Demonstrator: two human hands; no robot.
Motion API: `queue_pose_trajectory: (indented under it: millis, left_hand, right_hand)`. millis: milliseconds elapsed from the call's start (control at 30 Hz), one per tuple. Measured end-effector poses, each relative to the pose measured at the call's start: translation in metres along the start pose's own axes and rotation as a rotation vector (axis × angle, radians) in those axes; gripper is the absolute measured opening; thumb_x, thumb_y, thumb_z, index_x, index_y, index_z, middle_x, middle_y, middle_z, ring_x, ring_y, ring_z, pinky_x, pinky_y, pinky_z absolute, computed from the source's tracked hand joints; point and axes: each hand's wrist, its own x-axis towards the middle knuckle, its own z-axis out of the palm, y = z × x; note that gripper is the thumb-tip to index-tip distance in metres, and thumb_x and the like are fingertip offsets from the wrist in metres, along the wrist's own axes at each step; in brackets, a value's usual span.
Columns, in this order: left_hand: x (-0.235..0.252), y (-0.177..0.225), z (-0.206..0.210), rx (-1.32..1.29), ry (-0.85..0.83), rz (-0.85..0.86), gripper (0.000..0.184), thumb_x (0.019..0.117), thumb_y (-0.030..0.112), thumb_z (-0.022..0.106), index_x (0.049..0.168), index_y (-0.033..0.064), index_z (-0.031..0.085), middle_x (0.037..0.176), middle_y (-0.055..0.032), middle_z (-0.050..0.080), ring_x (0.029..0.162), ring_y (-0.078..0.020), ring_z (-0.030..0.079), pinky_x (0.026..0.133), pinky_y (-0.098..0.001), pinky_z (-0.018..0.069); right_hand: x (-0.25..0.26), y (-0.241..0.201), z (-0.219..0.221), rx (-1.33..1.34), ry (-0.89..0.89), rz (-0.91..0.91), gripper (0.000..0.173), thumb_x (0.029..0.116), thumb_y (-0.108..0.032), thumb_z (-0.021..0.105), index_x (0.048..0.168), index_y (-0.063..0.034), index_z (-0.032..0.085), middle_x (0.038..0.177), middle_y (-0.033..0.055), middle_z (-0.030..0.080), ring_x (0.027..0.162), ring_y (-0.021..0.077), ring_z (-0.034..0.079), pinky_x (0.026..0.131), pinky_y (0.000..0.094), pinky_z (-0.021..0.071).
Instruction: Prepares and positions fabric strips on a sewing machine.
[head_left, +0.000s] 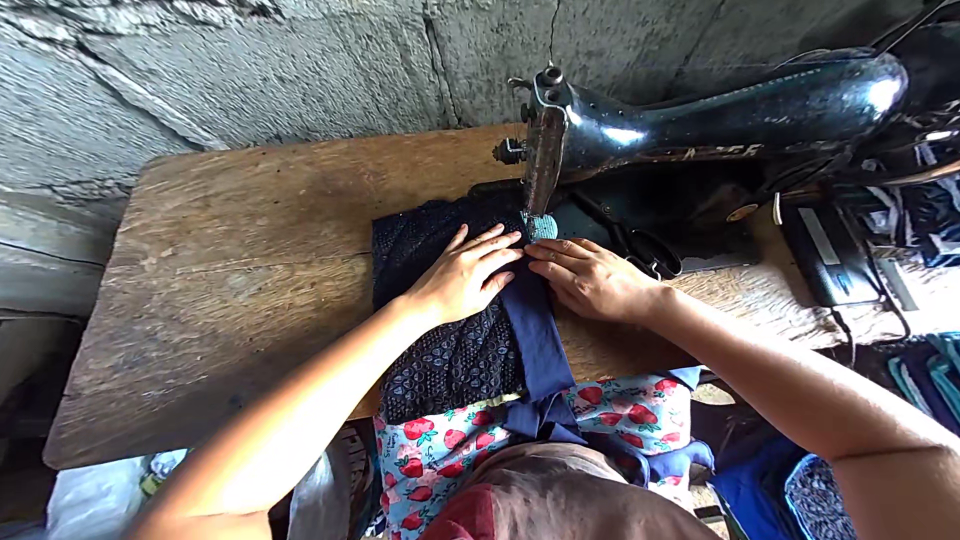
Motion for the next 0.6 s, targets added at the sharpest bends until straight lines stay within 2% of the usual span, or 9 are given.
queue_pose_trajectory:
  millis: [367,433,500,600]
  left_hand:
    - [0.022,-0.018,-0.001,-0.047,-0.009,0.025,0.041,0.1041,0.029,0.049,0.134,0.0095,0.067,0.149,-0.01,0.058,0.145,-0.0348,0.046,0.115,-0.0707,0.0272]
    - [0.023,-0.02,0.0,-0.033,-0.003,0.035,0.041,0.1046,0.03,0.049,0.135,0.0105,0.067,0.148,-0.0097,0.059,0.145,-0.0345,0.047,0.115,-0.07,0.0288]
    - [0.025,-0.021,-0.002,-0.035,0.001,0.033,0.04,0.1047,0.028,0.05,0.136,0.0104,0.067,0.147,-0.0097,0.06,0.144,-0.0348,0.047,0.116,-0.0694,0.0286]
    - [0.026,-0.021,-0.001,-0.054,0.017,0.026,0.039,0.1045,0.027,0.05,0.134,0.0104,0.069,0.146,-0.0092,0.06,0.144,-0.0337,0.047,0.117,-0.0678,0.0275]
  right_hand:
    - [0.003,0.012,-0.005,-0.009,-0.062,0.081,0.036,0.1001,-0.015,0.048,0.128,-0.001,0.068,0.142,0.0177,0.062,0.132,0.0341,0.059,0.106,0.048,0.0495]
    - [0.0,0.012,-0.016,-0.047,-0.005,0.019,0.037,0.0981,-0.012,0.05,0.128,-0.0035,0.068,0.134,0.0184,0.067,0.124,0.0346,0.064,0.102,0.0484,0.0518]
    - [-0.003,0.009,-0.045,-0.097,0.143,-0.059,0.033,0.098,-0.01,0.05,0.123,-0.0025,0.071,0.116,0.0173,0.073,0.11,0.0333,0.07,0.097,0.0474,0.0536]
    - [-0.027,0.008,-0.108,-0.258,0.402,-0.014,0.028,0.1013,-0.01,0.048,0.113,-0.0023,0.072,0.101,0.0169,0.074,0.097,0.0317,0.069,0.089,0.046,0.053]
